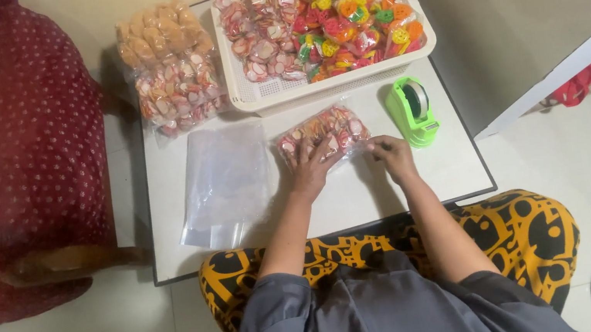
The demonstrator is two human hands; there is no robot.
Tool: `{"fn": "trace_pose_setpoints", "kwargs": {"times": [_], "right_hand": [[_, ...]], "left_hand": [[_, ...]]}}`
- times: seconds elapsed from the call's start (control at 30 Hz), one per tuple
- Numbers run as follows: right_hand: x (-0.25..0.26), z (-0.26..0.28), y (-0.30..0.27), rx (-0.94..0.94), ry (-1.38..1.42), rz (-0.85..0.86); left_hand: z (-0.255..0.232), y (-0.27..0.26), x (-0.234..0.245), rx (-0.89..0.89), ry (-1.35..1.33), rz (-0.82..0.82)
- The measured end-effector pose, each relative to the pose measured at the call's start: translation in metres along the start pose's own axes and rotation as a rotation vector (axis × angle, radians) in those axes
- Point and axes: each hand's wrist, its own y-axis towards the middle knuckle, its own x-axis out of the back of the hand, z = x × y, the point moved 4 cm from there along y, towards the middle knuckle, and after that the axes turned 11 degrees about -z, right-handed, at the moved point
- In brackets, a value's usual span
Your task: A person is packing small individually wrapped food items from a tray into plastic bags.
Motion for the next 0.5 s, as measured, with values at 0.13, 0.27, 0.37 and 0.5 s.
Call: {"fn": "trace_pose_setpoints", "kwargs": {"times": [0.13, 0.27, 0.37, 0.5], "right_hand": [[-0.026, 0.005, -0.010, 0.042, -0.034, -0.022], [-0.036, 0.005, -0.012, 0.121, -0.126, -0.051], [-0.042, 0.008, -0.009, 0.125, -0.126, -0.052], [-0.045, 0.011, -0.007, 0.091, -0.160, -0.073]], "left_hand": [[0.001, 0.001, 0.000, 0.009, -0.012, 0.029], [-0.001, 0.002, 0.010, 0.017, -0.036, 0.044], [-0.001, 0.004, 0.013, 0.026, -0.053, 0.063], [-0.002, 0.002, 0.007, 0.008, -0.041, 0.009]]}}
